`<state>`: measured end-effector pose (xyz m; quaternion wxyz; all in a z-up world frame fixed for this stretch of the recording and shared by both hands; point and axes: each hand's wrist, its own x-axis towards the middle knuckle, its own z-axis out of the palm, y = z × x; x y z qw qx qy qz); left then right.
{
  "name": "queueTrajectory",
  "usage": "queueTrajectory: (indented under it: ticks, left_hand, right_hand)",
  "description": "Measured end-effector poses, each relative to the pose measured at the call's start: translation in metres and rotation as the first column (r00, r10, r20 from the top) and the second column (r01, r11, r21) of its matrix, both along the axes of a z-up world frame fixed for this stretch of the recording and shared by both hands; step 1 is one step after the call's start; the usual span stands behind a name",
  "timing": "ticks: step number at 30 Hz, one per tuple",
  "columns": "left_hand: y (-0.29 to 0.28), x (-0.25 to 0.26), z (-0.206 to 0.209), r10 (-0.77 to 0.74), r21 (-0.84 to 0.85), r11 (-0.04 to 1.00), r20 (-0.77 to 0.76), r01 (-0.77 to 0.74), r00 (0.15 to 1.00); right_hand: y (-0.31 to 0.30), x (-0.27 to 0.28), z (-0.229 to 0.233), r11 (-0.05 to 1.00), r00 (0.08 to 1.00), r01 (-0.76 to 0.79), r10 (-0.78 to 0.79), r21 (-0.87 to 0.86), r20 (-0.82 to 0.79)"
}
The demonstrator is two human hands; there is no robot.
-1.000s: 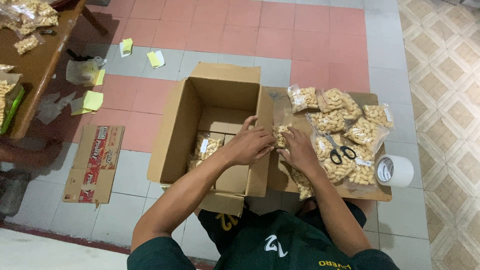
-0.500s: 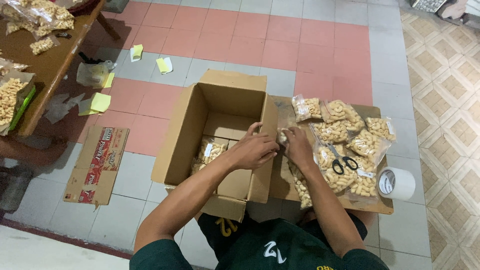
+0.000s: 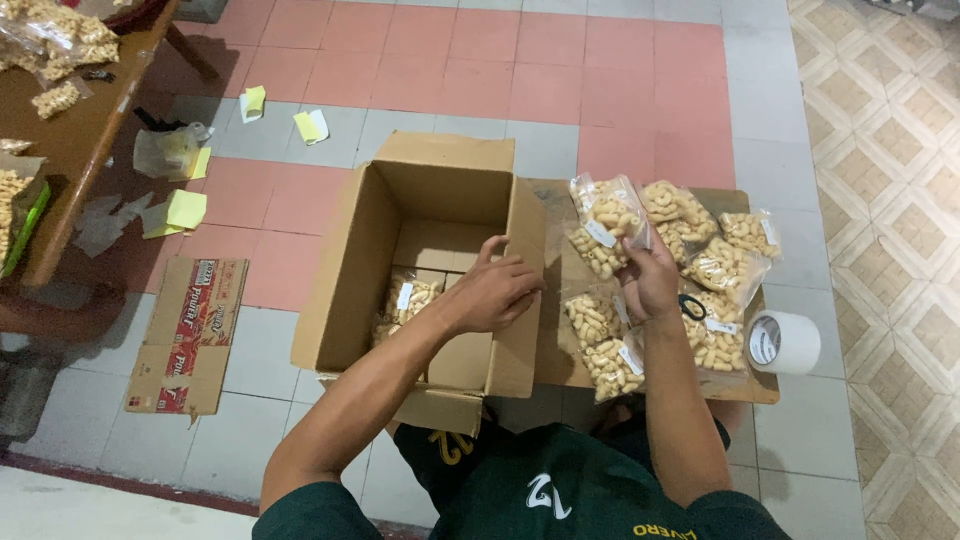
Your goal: Packing small plastic bags of snacks into a cardboard box for shipping or storage.
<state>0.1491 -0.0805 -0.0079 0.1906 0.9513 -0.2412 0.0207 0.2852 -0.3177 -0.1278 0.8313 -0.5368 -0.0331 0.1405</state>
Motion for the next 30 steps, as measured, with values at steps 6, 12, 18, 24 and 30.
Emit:
queueTrajectory:
  ticks: [6, 12, 18, 24, 30]
  left_hand:
    - [0.001, -0.001, -0.004, 0.042, -0.090, 0.995, 0.034, -0.038, 0.999]
    - [0.006, -0.005, -0.003, 0.125, -0.224, 0.970, 0.123, -0.095, 0.985]
    - [0.012, 0.003, 0.000, 0.147, -0.312, 0.947, 0.194, -0.081, 0.970]
    - [0.012, 0.002, 0.009, 0.203, -0.452, 0.877, 0.043, -0.162, 0.978]
    - [0.007, -0.001, 0.025, 0.231, -0.573, 0.800, 0.025, -0.176, 0.973]
  right_hand:
    - [0.013, -0.028, 0.044, 0.821, 0.972, -0.084, 0.192, 0.565, -0.134]
    - [0.021, -0.049, 0.088, 0.921, 0.997, -0.070, 0.081, 0.382, -0.012]
    - [0.047, -0.080, 0.116, 0.965, 0.972, 0.165, -0.195, 0.206, 0.134]
    - [0.056, -0.108, 0.159, 0.996, 0.974, 0.084, -0.086, 0.021, 0.211]
    - [0.057, -0.095, 0.147, 0.954, 0.926, -0.105, 0.197, -0.282, 0.322]
